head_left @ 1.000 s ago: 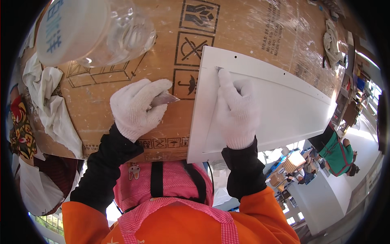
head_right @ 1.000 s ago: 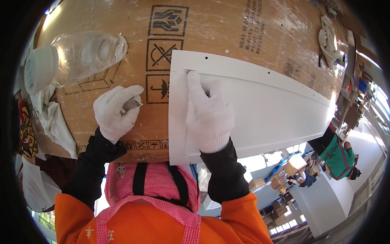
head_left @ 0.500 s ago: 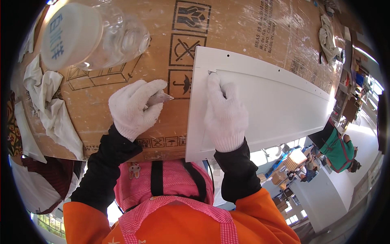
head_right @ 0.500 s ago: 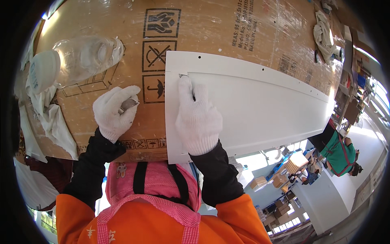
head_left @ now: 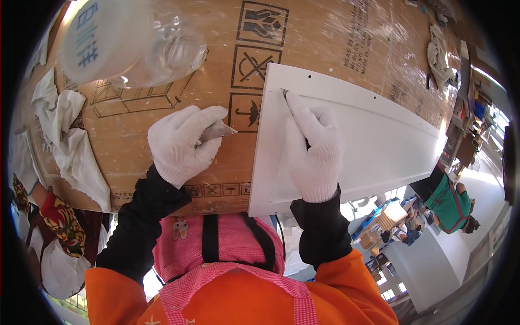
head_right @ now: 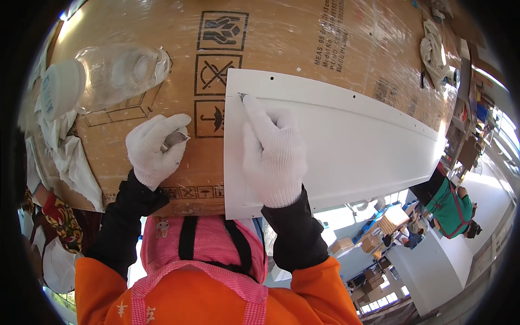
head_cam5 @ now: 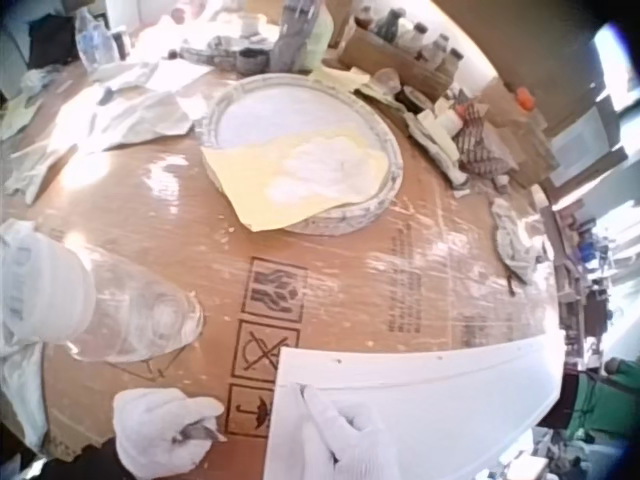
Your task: Repairing or touching up a white furniture panel by applying a substance and scraping away excess with a putty knife.
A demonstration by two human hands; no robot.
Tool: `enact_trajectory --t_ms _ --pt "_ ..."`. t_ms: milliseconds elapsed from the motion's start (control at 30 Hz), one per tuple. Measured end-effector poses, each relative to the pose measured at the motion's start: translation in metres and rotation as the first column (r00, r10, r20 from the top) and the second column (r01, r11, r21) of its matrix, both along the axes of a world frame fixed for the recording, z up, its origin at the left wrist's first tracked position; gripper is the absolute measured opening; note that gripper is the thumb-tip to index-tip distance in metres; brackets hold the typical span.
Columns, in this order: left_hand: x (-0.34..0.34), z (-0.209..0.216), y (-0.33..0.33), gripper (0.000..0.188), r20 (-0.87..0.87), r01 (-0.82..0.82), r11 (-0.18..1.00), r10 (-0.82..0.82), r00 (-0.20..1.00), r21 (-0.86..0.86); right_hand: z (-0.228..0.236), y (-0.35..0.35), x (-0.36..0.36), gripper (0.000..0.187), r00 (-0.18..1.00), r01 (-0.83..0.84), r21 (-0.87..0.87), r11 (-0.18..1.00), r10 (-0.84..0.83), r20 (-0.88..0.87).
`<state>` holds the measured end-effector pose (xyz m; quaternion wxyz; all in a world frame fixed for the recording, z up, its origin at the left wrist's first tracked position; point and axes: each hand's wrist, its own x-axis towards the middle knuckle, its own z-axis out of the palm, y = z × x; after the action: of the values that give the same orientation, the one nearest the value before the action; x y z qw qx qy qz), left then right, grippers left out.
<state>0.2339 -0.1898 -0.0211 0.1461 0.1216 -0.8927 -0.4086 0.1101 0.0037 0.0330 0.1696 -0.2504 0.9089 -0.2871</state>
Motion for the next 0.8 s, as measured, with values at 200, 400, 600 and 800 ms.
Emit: enact_trajectory --t_ms 200,400,600,800 --pt "0.002 0.000 -0.002 0.036 0.032 0.016 1.000 -0.016 0.999 0.005 -0.007 -0.014 0.005 0.046 0.993 -0.029 0.116 0.993 0.042 -0.112" --pt "0.003 0.000 -0.003 0.037 0.034 0.017 1.000 -0.017 0.999 0.001 -0.010 -0.016 0.011 0.050 0.972 -0.141 0.239 0.961 0.180 -0.149" --pt "0.002 0.002 -0.003 0.038 0.053 0.024 1.000 -0.024 0.998 -0.013 -0.007 -0.027 0.017 0.050 0.960 -0.160 0.434 0.886 0.242 -0.139" --pt "0.005 -0.001 -0.003 0.038 0.048 0.029 1.000 -0.028 0.998 -0.004 -0.001 -0.030 0.019 0.049 0.956 -0.190 0.525 0.829 0.278 -0.094"
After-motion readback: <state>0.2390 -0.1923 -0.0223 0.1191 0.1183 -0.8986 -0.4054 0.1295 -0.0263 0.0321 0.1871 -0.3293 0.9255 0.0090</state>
